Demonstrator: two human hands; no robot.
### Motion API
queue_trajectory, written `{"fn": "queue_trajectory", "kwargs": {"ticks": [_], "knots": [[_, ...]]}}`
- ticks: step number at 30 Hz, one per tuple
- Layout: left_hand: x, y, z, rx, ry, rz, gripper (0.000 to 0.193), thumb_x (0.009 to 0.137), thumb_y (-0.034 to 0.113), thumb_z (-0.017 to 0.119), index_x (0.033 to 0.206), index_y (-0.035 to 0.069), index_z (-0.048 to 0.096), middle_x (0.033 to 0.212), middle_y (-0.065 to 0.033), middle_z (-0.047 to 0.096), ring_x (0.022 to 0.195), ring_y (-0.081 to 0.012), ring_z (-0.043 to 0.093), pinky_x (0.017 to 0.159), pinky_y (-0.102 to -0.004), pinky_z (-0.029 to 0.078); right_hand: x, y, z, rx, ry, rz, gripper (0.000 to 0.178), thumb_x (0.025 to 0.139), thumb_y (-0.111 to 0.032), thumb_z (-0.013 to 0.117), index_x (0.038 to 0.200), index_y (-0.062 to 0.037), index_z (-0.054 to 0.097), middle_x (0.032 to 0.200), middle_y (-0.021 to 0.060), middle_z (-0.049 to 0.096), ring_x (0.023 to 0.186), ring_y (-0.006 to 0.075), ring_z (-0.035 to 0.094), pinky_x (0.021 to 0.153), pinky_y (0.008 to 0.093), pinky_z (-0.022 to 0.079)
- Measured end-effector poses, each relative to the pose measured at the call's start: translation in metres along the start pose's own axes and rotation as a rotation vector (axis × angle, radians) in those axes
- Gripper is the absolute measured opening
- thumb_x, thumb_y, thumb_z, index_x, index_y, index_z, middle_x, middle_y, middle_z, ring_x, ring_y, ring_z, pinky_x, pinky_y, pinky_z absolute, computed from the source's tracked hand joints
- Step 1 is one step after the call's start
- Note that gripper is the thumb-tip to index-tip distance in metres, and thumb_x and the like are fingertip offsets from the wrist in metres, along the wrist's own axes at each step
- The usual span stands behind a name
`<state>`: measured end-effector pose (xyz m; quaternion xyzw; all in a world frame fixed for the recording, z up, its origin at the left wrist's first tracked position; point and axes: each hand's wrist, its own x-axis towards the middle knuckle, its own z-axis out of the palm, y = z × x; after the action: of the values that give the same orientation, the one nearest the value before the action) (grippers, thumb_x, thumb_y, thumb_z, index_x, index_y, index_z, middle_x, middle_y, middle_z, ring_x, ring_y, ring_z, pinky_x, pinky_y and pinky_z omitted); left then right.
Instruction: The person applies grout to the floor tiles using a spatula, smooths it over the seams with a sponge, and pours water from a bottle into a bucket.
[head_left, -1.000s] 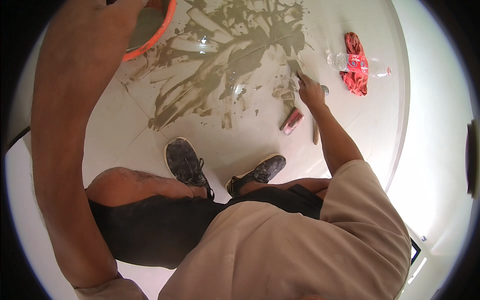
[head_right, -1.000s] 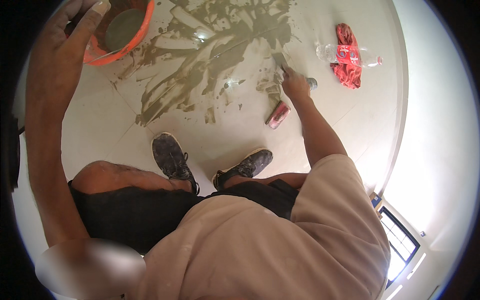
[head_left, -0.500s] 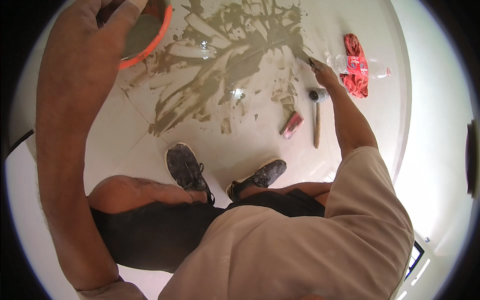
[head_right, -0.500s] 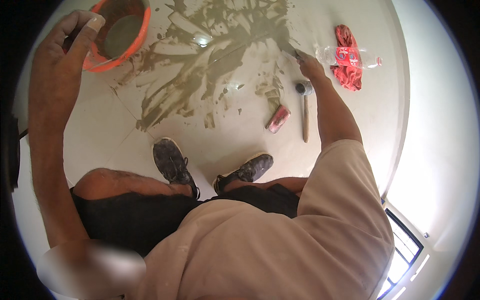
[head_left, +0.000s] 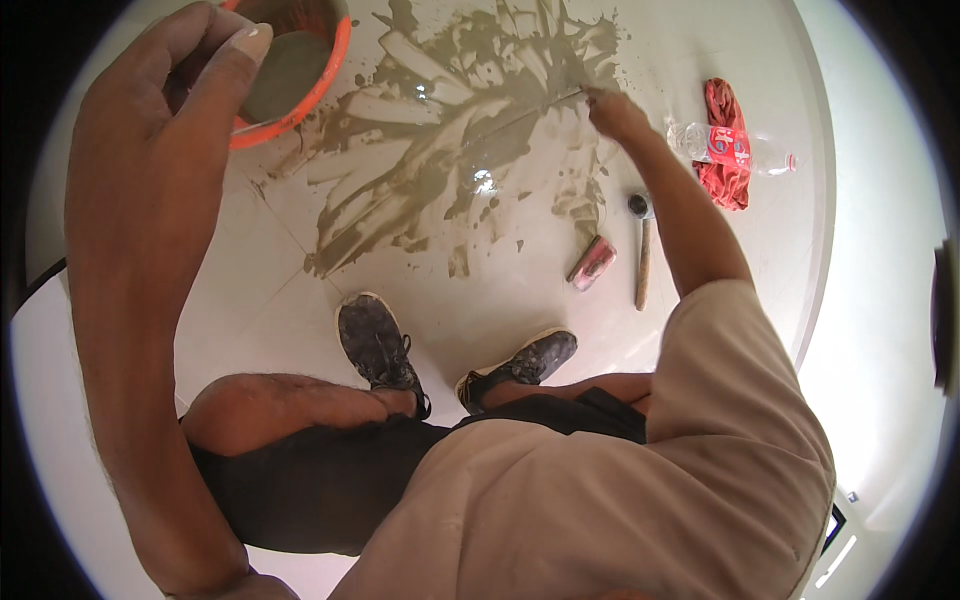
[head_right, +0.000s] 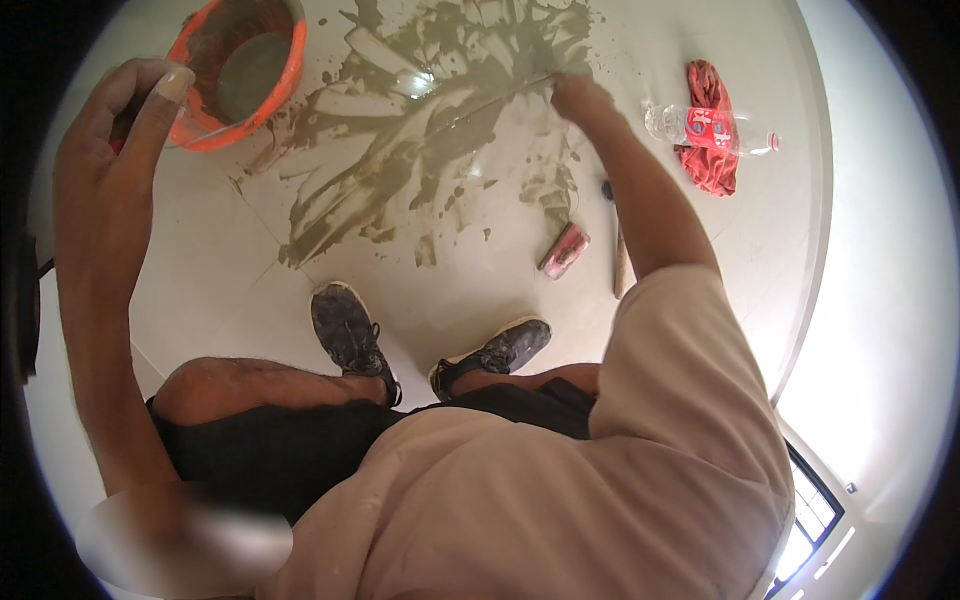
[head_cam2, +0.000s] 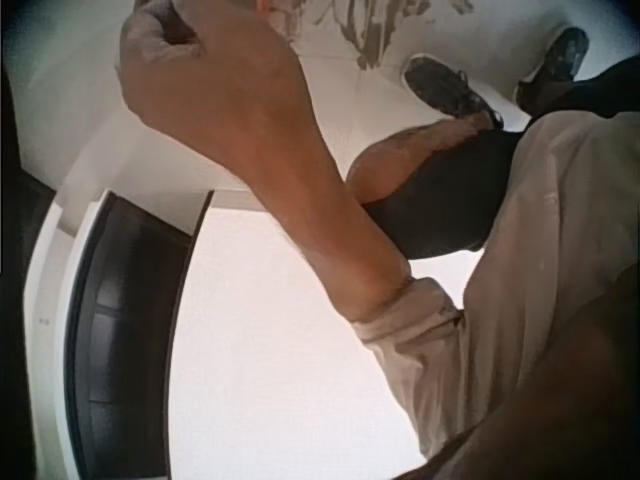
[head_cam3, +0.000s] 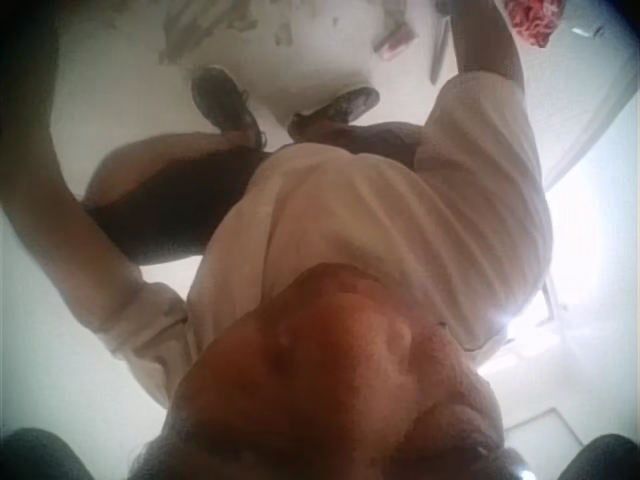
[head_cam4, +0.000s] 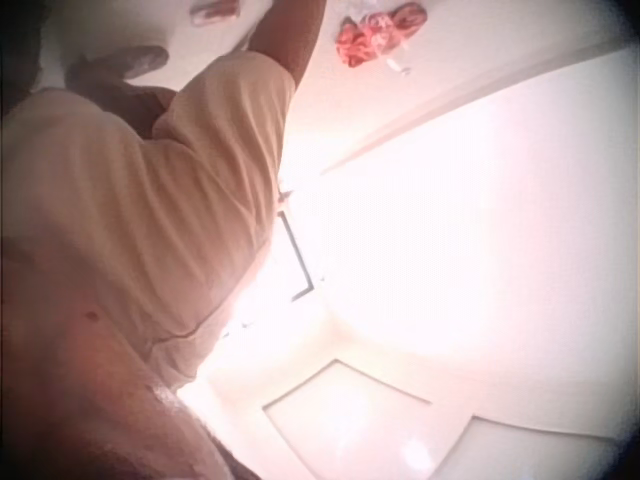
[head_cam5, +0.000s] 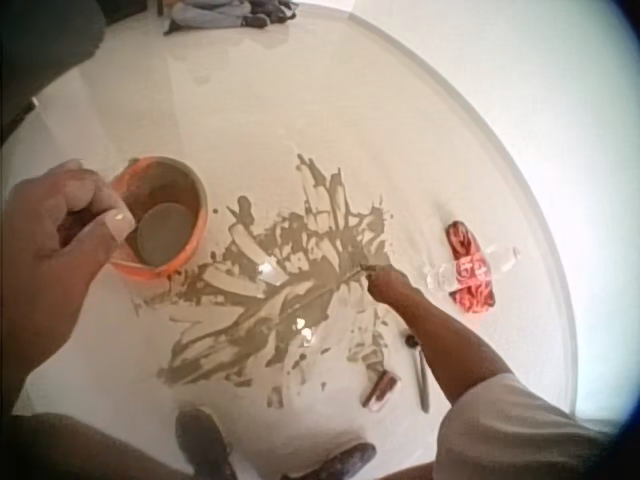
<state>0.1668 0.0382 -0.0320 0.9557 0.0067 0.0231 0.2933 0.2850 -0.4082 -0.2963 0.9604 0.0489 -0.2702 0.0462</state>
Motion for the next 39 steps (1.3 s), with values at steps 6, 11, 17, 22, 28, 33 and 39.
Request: {"fn": "queue_trajectory", "kwargs": {"ticks": [6, 11, 17, 22, 28, 33, 39], "knots": [[0.002, 0.003, -0.006, -0.056, -0.027, 0.05, 0.03, 0.101, 0.029, 0.061, 0.11, 0.001, 0.068, 0.097, -0.0025, 0.065, 0.092, -0.0112, 0.058, 0.091, -0.0268, 0.044, 0.007, -0.024, -0.02, 0.151, 0.181, 0.008, 0.042, 0.094, -0.018, 0.047, 0.134, -0.0185, 0.06, 0.12, 0.0219, 0.068, 0.112, 0.041, 0.065, 0.095, 0.0515, 0.053], [0.007, -0.009, 0.004, -0.105, -0.024, 0.041, 0.031, 0.1, 0.03, 0.062, 0.111, 0.001, 0.068, 0.093, -0.0017, 0.065, 0.089, -0.0103, 0.057, 0.088, -0.0261, 0.044, -0.006, -0.045, -0.002, 0.083, 0.076, 0.018, 0.041, 0.095, -0.018, 0.048, 0.134, -0.0151, 0.059, 0.119, 0.022, 0.068, 0.113, 0.0405, 0.065, 0.096, 0.05, 0.052], [0.012, 0.002, 0.002, -0.077, 0.034, 0.081, 0.026, 0.099, 0.026, 0.063, 0.105, 0.0, 0.066, 0.09, -0.0041, 0.063, 0.085, -0.0122, 0.056, 0.083, -0.0279, 0.045, -0.059, -0.061, -0.008, 0.131, 0.131, 0.021, 0.044, 0.099, -0.023, 0.046, 0.141, -0.0265, 0.057, 0.118, 0.0208, 0.069, 0.111, 0.039, 0.066, 0.094, 0.0495, 0.053], [0.005, 0.024, 0.001, -0.103, 0.065, 0.056, 0.021, 0.097, 0.019, 0.063, 0.097, -0.001, 0.063, 0.086, -0.007, 0.061, 0.081, -0.0145, 0.056, 0.079, -0.0301, 0.045, -0.028, -0.085, -0.005, 0.06, 0.088, 0.024, 0.044, 0.101, -0.023, 0.045, 0.142, -0.0291, 0.056, 0.114, 0.02, 0.071, 0.104, 0.0369, 0.069, 0.09, 0.0472, 0.055], [0.002, 0.038, -0.009, -0.149, 0.091, 0.019, 0.017, 0.095, 0.012, 0.063, 0.088, -0.003, 0.061, 0.083, -0.0104, 0.058, 0.076, -0.0172, 0.055, 0.074, -0.0327, 0.045, -0.098, -0.08, 0.005, 0.04, 0.087, -0.08, 0.044, 0.099, -0.018, 0.045, 0.141, -0.0277, 0.056, 0.111, 0.0177, 0.072, 0.102, 0.0354, 0.07, 0.089, 0.0472, 0.056], [0.005, 0.089, -0.019, -0.247, 0.04, -0.264, 0.017, 0.095, 0.007, 0.062, 0.082, -0.003, 0.058, 0.08, -0.0123, 0.056, 0.072, -0.0188, 0.054, 0.07, -0.0344, 0.045, -0.052, -0.14, -0.006, 0.063, 0.12, -0.119, 0.039, 0.102, -0.025, 0.049, 0.139, -0.0267, 0.06, 0.104, 0.0186, 0.072, 0.094, 0.0395, 0.07, 0.085, 0.0497, 0.055], [-0.008, 0.031, -0.02, -0.301, 0.065, -0.045, 0.017, 0.096, 0.006, 0.062, 0.083, -0.003, 0.055, 0.082, -0.0109, 0.054, 0.073, -0.018, 0.052, 0.071, -0.033, 0.044, -0.13, -0.102, 0.023, 0.055, 0.043, -0.112, 0.044, 0.098, -0.017, 0.049, 0.141, -0.021, 0.054, 0.1, 0.0209, 0.069, 0.089, 0.0387, 0.07, 0.076, 0.0509, 0.056]]}}
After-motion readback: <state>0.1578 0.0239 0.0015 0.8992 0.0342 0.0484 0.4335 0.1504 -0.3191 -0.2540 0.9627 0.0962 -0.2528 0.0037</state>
